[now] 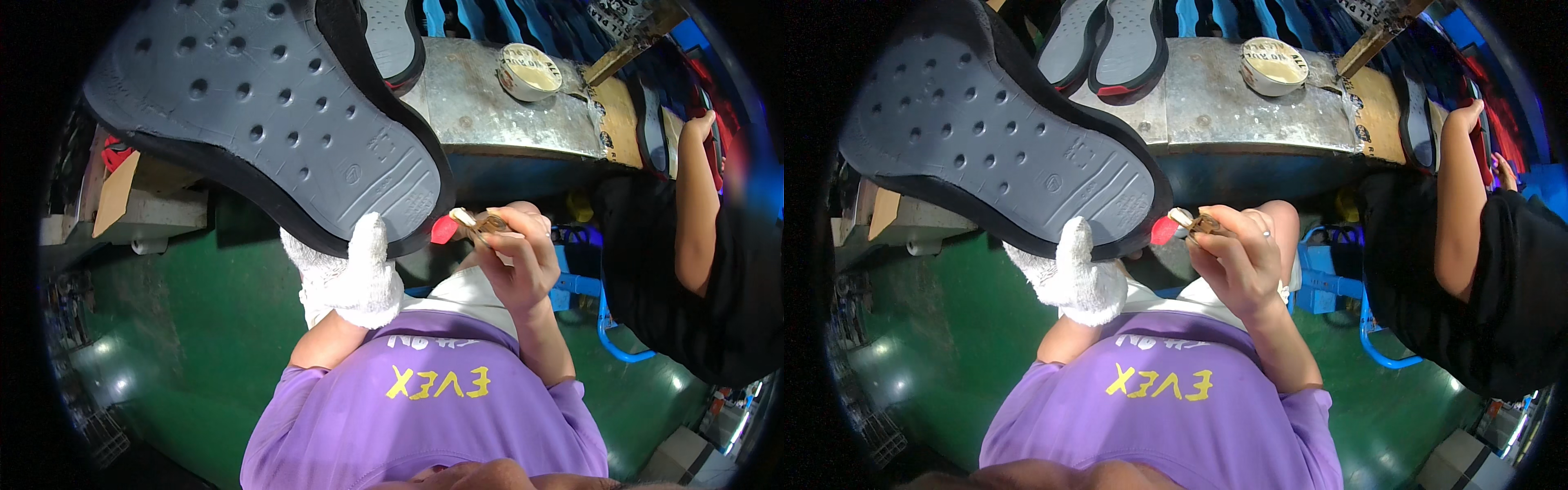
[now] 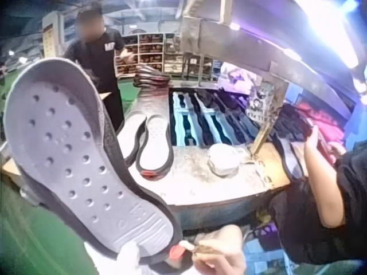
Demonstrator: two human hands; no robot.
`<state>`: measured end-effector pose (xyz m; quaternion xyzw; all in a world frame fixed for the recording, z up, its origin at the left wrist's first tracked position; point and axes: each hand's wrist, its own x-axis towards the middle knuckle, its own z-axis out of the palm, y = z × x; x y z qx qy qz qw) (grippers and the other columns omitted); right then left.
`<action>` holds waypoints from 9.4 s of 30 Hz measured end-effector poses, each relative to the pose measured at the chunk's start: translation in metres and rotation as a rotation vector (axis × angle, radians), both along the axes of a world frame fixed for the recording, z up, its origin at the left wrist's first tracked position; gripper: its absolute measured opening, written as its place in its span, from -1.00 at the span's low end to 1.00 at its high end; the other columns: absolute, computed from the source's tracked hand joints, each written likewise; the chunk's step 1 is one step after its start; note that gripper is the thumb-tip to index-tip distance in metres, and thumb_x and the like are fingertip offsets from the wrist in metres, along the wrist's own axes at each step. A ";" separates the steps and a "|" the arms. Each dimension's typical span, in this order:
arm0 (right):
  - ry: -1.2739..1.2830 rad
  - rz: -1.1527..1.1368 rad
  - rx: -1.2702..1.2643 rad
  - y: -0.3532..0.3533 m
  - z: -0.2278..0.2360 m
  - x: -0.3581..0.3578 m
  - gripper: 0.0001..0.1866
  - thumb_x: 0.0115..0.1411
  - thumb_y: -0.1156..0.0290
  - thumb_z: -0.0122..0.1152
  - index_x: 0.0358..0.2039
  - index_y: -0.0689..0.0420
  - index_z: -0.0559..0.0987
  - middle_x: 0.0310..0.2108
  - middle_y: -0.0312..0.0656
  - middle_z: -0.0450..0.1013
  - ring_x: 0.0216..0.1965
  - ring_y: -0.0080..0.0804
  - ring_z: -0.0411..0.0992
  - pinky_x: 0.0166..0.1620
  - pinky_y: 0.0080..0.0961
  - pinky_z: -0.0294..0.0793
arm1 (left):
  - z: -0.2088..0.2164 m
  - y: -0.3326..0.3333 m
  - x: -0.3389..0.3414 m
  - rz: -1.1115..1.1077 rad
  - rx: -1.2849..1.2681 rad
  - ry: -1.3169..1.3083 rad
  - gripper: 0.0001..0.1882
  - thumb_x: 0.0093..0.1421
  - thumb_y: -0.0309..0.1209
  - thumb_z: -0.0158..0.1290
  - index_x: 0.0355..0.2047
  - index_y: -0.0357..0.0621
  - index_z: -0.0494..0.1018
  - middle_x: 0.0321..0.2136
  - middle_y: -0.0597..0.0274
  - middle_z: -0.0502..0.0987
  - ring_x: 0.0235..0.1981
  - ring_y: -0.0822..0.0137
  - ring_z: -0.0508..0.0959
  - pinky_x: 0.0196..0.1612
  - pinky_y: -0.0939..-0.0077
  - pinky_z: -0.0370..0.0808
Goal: The person sits on the floor and applies glue to the soles of several shoes using a small brush. They repeatedly dip the brush into a container and spread the adhesive along the edges of the shoe soles, handling each shoe one at a time.
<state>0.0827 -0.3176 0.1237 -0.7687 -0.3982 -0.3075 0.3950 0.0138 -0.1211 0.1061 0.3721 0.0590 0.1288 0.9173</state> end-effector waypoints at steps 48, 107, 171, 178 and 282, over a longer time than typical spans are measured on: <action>-0.006 0.091 0.009 -0.010 -0.001 -0.031 -0.66 -0.17 0.62 0.51 -0.34 0.17 0.59 -0.06 -0.08 0.54 -0.30 -0.25 0.47 -0.22 -0.35 0.41 | 0.000 -0.005 -0.002 -0.306 -0.263 -0.239 -0.48 0.49 -0.19 -0.19 0.29 -0.30 0.31 0.23 -0.02 0.44 0.24 0.13 0.45 0.35 0.26 0.32; 0.005 -0.185 -0.257 -0.053 0.056 0.222 -0.87 0.12 0.57 0.35 -0.36 0.26 0.56 -0.14 -0.07 0.60 -0.15 -0.02 0.52 -0.10 -0.25 0.52 | 0.004 0.023 0.039 0.315 0.560 0.089 -0.55 0.12 -0.61 0.06 0.08 -0.28 0.44 0.37 -0.05 0.22 0.33 0.08 0.33 0.33 0.23 0.32; 0.072 -0.139 -0.159 0.025 0.039 0.046 -0.79 -0.07 0.49 0.47 -0.46 0.10 0.56 -0.29 -0.21 0.60 -0.37 -0.21 0.53 -0.10 -0.31 0.51 | 0.021 -0.021 0.044 0.423 0.413 0.043 -0.57 0.24 -0.61 0.15 0.11 -0.23 0.38 -0.01 0.15 0.54 -0.02 0.33 0.56 0.05 0.40 0.53; 0.126 -0.168 -0.153 0.025 0.037 0.048 -0.81 -0.07 0.53 0.46 -0.46 0.12 0.57 -0.27 -0.17 0.61 -0.33 -0.21 0.55 -0.01 -0.29 0.44 | 0.046 -0.014 0.043 0.070 0.225 0.124 -0.69 0.48 -0.39 -0.11 0.14 -0.22 0.45 0.02 0.19 0.55 -0.02 0.34 0.56 0.08 0.44 0.52; 0.020 0.008 -0.164 -0.008 0.011 0.042 -0.68 -0.07 0.52 0.51 -0.30 0.03 0.57 -0.11 -0.22 0.59 -0.24 -0.33 0.53 0.02 -0.18 0.43 | -0.059 -0.003 0.024 0.088 -0.267 0.377 -0.62 0.42 -0.31 -0.05 0.18 -0.17 0.42 0.07 0.16 0.54 0.04 0.24 0.56 0.04 0.38 0.50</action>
